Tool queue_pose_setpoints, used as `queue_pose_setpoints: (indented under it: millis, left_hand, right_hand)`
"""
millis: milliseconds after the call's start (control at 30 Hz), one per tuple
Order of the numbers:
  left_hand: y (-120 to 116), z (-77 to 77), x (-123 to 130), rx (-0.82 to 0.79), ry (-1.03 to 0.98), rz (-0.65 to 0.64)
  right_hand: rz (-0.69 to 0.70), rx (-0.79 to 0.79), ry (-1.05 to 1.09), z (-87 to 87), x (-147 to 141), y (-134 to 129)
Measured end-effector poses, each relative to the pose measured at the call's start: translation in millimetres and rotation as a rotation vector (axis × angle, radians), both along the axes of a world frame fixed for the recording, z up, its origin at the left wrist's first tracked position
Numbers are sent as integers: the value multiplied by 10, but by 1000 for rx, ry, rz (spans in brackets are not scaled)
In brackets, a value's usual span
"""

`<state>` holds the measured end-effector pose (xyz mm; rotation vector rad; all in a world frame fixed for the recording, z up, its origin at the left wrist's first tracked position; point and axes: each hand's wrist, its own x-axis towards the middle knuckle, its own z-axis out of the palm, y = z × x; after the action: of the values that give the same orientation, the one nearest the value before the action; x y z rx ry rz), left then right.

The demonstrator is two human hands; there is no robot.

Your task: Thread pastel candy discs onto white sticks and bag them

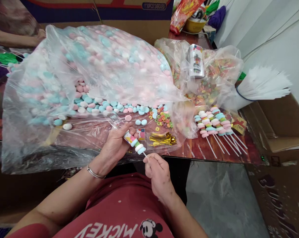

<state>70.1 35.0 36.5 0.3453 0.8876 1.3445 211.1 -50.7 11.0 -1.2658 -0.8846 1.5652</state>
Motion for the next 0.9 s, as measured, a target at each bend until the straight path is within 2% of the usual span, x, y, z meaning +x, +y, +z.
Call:
queue_pose_setpoints:
  millis: [33,100,233,300,467,633,800,900]
  left_hand:
    - [-18,-7,27,-8,1,6]
    - [-65,-17,92,-31,-2,-3]
    - [-139,-11,154,-50,-19,-54]
    - [-126,6,105,-50,-15,-51]
    - [49,63,-153,-18,-6,115]
    - [184,117,-256,-44,-44,191]
    - [225,153,-240,-89,-100,279]
    - [218,143,-220,-88,-120,268]
  right_hand:
    - [11,-12,10,-4,-23,-10]
    - [35,84,-143,-18,-62,-37]
    - [13,602,-755,-44,-65,-71]
    - [-12,796,-949,-51,-33,-65]
    - [-2,994,-1101,-65,22,-49]
    - [13,1059,-1151,-76,-24,-60]
    - [80,871,-964,-24,-16,-76]
    - [113,749,-837,-16,-9,-91]
